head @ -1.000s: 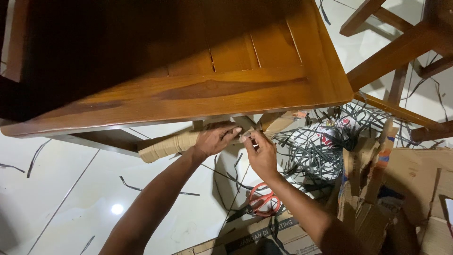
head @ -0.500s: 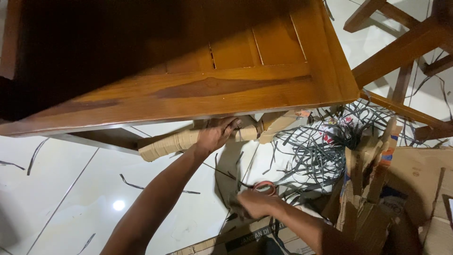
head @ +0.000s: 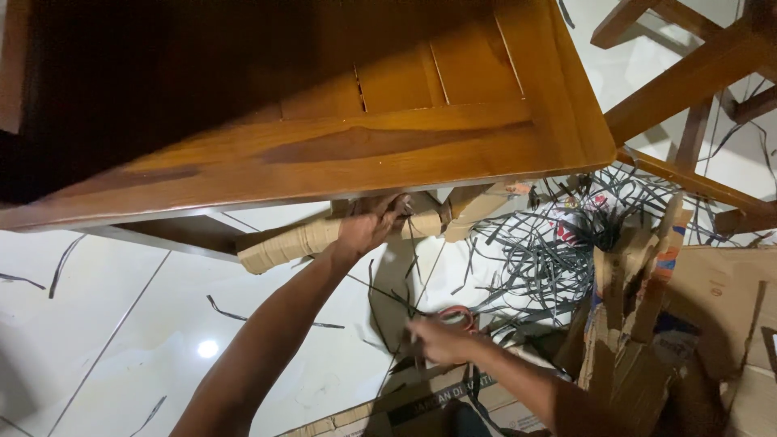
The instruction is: Wrapping wooden chair legs with protective cardboard and securing them with plastic ties
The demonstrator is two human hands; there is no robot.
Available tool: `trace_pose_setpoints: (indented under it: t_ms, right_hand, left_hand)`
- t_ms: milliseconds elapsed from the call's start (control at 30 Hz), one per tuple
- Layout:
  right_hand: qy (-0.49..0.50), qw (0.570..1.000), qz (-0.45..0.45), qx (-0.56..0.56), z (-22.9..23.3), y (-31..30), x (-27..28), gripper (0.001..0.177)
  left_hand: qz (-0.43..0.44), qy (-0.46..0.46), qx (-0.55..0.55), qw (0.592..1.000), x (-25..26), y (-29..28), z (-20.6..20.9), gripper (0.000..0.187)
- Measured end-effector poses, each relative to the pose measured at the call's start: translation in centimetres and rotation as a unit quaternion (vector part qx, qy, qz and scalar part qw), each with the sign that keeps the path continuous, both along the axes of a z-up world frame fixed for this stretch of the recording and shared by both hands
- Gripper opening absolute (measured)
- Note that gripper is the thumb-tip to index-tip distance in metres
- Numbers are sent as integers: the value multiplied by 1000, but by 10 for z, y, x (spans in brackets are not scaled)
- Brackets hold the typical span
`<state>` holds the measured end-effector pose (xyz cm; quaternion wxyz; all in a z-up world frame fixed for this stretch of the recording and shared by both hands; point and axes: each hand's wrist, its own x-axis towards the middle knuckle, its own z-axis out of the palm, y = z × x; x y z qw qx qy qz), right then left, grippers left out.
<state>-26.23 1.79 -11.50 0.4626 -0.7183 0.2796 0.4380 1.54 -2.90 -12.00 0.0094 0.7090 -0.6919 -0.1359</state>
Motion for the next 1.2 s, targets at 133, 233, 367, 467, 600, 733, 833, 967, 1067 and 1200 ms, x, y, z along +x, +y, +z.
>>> trace_pose_setpoints:
  t_ms: [133,233,367,467,600,733,833,967,1067,1200]
  right_hand:
    - [-348,914,-206,-10,-4,-44,17,14]
    - [-384,870,-296,-87,11,-58,29,18]
    - [-408,810,-374,-192,70,-55,42,19]
    - [-431,783,-408,-185,91,-52,50,24]
    - [-451,756,-425,-211,79,-53,57,22]
    - [-514,726,-327,-318,100,-50,68,25]
    - [-546,700,-266,-376,110,-49,76,29]
    - [-548,677,-205,-446,122,-53,88,37]
    - [-531,666,-169,-496,90,-61,96,43]
    - [-563,646,-132,-498,71,-64,100,34]
  left_hand:
    - [47,73,-76,993,5,-4,-7,57]
    - [-26,0,-107,994,8,-3,-15,69]
    - [125,339,-133,923,-9,9,79,64]
    - [127,619,-2,775,4,-5,2,41]
    - [147,109,-134,974,44,-21,-237,65]
    - [38,236,-242,940,15,13,-56,62]
    - [0,143,-350,926,27,-2,-62,37]
    - [22,-154,-439,885,69,-18,-271,17]
    - [75,-57,-473,876,51,-22,-253,18]
    - [164,146,-297,929,36,-8,-164,54]
